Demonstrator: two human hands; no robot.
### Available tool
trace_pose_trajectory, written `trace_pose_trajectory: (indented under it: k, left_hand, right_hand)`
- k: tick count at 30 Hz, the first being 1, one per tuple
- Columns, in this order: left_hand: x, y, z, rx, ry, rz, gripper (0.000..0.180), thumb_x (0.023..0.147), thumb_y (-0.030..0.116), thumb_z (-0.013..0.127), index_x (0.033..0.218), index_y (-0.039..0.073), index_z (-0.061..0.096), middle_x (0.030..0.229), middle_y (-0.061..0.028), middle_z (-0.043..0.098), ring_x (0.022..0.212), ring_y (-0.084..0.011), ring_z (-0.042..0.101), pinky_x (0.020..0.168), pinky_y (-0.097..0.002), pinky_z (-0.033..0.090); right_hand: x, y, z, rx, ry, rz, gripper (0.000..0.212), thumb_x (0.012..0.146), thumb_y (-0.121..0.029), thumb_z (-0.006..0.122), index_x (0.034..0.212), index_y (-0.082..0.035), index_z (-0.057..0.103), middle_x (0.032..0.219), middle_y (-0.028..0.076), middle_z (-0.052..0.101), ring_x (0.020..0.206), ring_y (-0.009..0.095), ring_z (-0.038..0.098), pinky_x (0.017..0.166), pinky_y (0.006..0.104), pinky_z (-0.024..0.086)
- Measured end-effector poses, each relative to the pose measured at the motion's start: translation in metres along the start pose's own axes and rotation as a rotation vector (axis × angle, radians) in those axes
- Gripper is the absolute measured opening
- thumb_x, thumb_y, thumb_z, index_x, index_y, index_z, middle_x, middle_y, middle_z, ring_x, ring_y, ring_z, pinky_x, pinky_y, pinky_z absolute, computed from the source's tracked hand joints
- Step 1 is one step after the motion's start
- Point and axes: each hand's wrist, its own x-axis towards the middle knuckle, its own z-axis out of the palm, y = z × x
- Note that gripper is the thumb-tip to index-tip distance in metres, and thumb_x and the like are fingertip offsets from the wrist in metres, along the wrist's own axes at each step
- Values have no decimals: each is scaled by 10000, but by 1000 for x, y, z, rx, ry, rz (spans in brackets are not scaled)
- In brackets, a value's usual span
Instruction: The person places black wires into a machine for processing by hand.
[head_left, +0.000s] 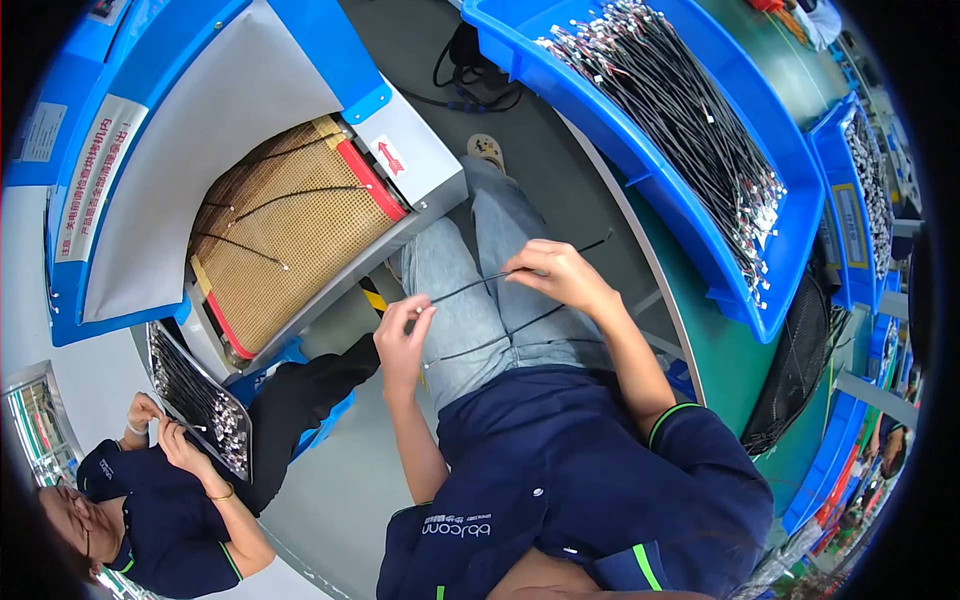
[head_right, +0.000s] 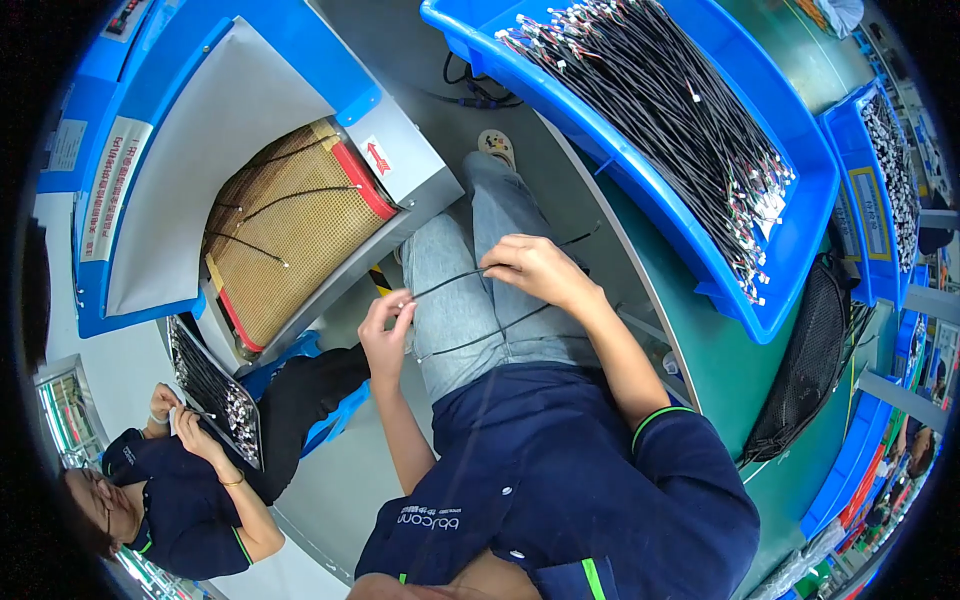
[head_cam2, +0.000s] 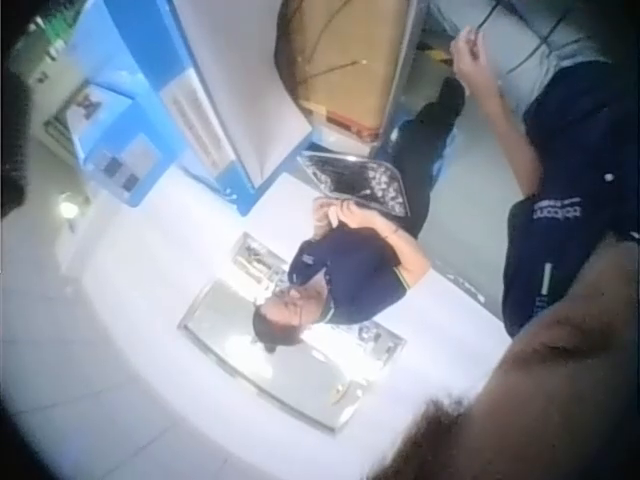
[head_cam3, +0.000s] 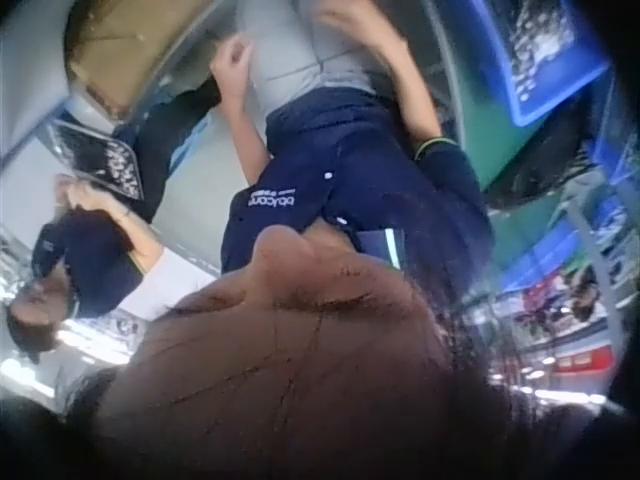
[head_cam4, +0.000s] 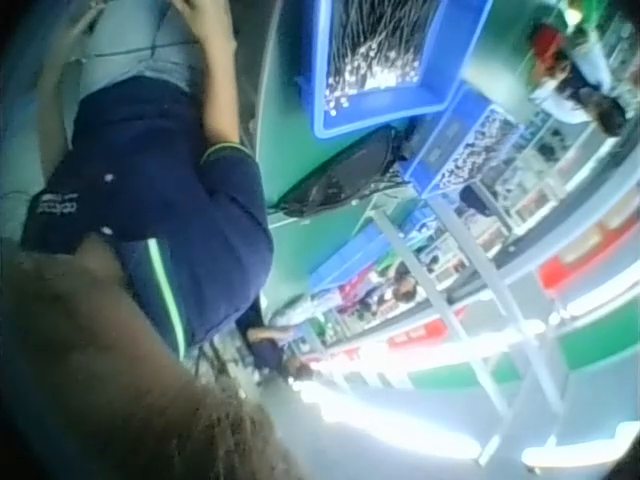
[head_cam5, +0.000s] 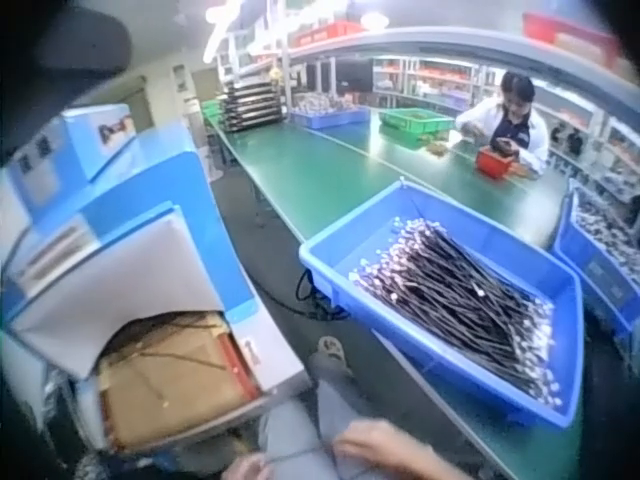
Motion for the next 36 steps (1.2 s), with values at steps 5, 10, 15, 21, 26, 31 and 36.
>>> trace_pose_trajectory:
  k: [5, 10, 15, 21, 26, 31, 36]
  left_hand:
    - [-5, -16, 27, -622, 87, -430, 391, 827, -8, 650, 1198, 0, 529, 952, -80, 650, 859, -114, 610, 784, -244, 499]
    - [-12, 5, 63, -1288, 157, -494, 275, 897, 64, 596, 1147, -40, 554, 1031, -109, 630, 873, -141, 618, 779, -249, 505]
    - [-13, -16, 50, -1282, 270, -512, 178, 914, 60, 567, 1060, -38, 594, 1016, -103, 625, 864, -135, 618, 782, -243, 512]
    - [-20, -41, 29, -1229, 472, -481, 195, 934, 91, 544, 1086, -30, 570, 974, -91, 610, 849, -122, 607, 768, -214, 526]
    - [-22, -45, 23, -1218, 515, -449, 183, 935, 87, 542, 1068, -32, 581, 981, -84, 610, 862, -116, 597, 790, -214, 504]
    - [-25, -48, 21, -1247, 525, -420, 215, 942, 102, 532, 1091, -52, 553, 971, -105, 607, 856, -130, 601, 784, -220, 523]
    - [-28, -48, 20, -1245, 548, -414, 218, 943, 95, 528, 1100, -56, 550, 976, -103, 606, 863, -125, 603, 780, -212, 525]
  right_hand:
    - [4, -4, 13, -9, 75, -25, 129, 758, -100, 711, 857, -31, 665, 756, 83, 628, 703, 240, 611, 620, 329, 494]
    - [14, -19, 35, -20, 36, -19, 146, 759, -146, 705, 843, -37, 657, 737, 91, 623, 708, 251, 607, 631, 351, 481]
    - [14, -14, 24, -103, 17, -39, 118, 760, -144, 703, 825, -54, 663, 747, 68, 634, 718, 239, 609, 640, 343, 490]
    - [6, 5, 11, -101, 4, 12, 104, 764, -136, 703, 818, -54, 671, 786, 61, 655, 747, 226, 626, 660, 329, 504]
    - [5, 5, 8, 13, 37, 66, 105, 784, -107, 694, 855, -32, 675, 789, 82, 651, 737, 222, 639, 654, 316, 513]
    - [3, 3, 9, 63, 68, 84, 99, 795, -101, 691, 857, -27, 672, 796, 87, 645, 729, 210, 639, 633, 300, 510]
    - [1, -1, 9, 101, 78, 132, 111, 811, -115, 668, 872, -24, 652, 818, 100, 642, 755, 254, 633, 659, 330, 505]
